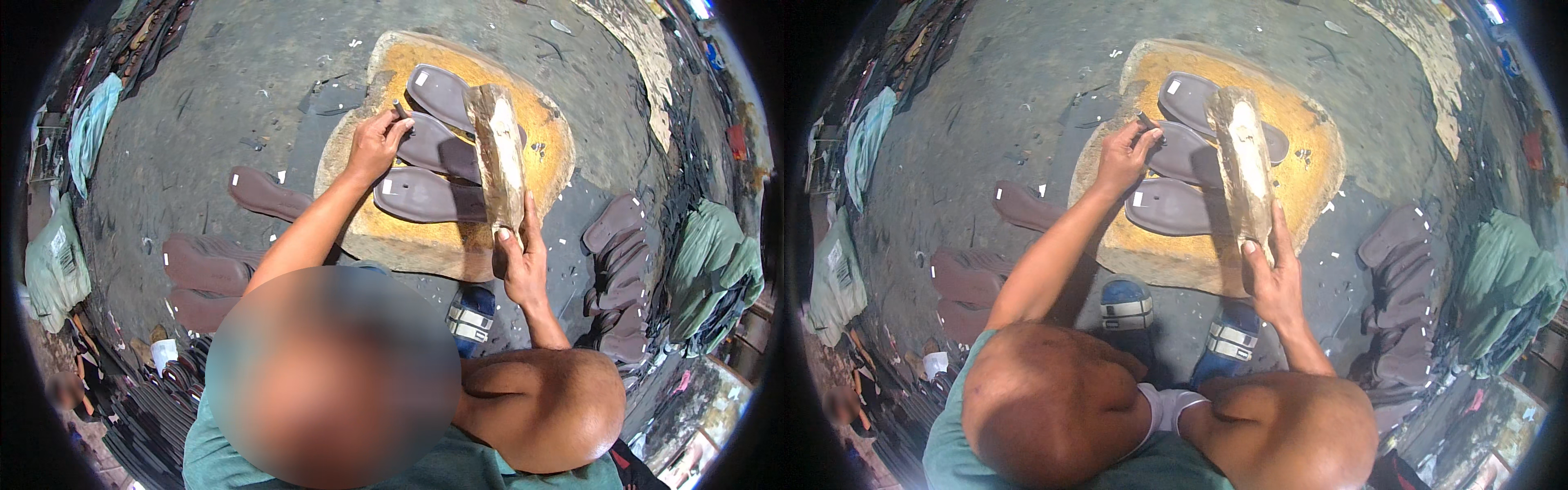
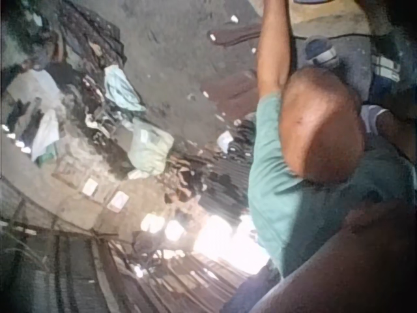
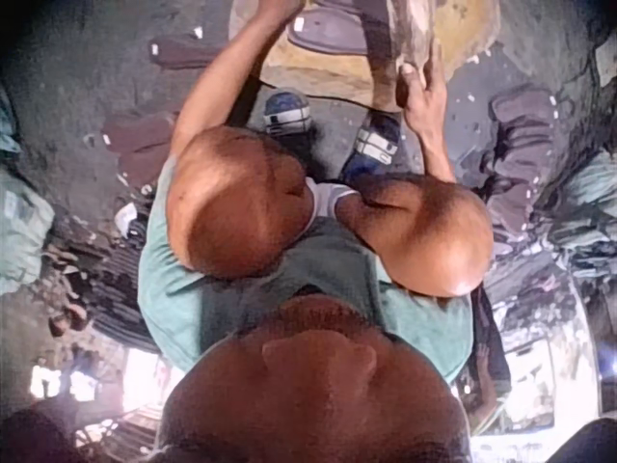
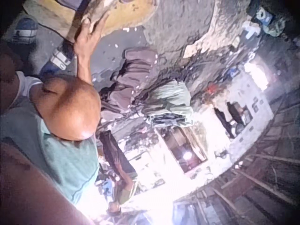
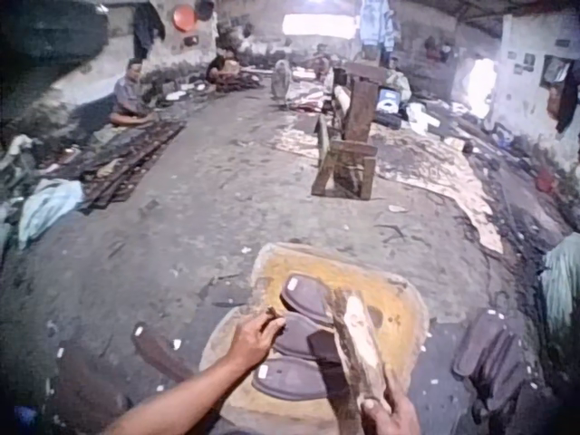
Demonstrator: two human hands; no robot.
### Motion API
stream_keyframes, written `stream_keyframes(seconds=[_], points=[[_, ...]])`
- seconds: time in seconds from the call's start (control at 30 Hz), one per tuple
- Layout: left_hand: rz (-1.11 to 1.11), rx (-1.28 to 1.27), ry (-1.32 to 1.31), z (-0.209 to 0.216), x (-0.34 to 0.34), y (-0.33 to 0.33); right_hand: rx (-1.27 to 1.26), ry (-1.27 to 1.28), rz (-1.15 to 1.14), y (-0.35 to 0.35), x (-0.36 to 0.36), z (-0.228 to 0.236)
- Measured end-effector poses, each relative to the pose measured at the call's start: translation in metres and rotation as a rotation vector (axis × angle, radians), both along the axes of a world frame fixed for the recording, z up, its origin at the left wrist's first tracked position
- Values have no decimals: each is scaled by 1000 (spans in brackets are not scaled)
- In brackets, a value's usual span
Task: The person sits on the ground and uses a wooden mallet to strike a metal punch placed on gray shoe soles. They repeatedly position the punch and strike it to shape or mark the soles, then move the finished soles aside and continue with the next ones.
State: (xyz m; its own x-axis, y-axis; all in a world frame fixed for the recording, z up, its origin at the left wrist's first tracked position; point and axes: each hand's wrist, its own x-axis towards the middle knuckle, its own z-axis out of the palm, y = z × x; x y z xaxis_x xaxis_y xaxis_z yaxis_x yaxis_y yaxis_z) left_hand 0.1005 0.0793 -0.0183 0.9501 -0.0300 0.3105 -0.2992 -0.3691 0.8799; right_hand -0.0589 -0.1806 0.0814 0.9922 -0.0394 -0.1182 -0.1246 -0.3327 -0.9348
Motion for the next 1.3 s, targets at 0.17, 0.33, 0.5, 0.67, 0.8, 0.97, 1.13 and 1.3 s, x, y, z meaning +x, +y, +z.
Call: stream_keyframes(seconds=[0.17,0.33,0.5,0.67,0.8,0.97,1.13,1.3], points=[[-17,202,-99,5,-6,2,0,-209,100,10,33,62],[-3,247,-167,8,-14,12,830,-621,55,37,63,90],[20,335,-134,-11,-10,2,-287,-51,301,49,46,-12],[39,281,-34,6,-10,-4,-401,-149,140,14,-6,-17],[101,-669,418,8,0,-2,-570,265,242,-1,-22,-11],[17,-578,249,43,47,-10,-336,167,108,-8,-19,-11],[-53,-300,172,-4,84,-22,-73,-26,-61,-10,6,2],[-19,-261,104,-8,85,-31,-101,-74,-71,-23,20,0]])
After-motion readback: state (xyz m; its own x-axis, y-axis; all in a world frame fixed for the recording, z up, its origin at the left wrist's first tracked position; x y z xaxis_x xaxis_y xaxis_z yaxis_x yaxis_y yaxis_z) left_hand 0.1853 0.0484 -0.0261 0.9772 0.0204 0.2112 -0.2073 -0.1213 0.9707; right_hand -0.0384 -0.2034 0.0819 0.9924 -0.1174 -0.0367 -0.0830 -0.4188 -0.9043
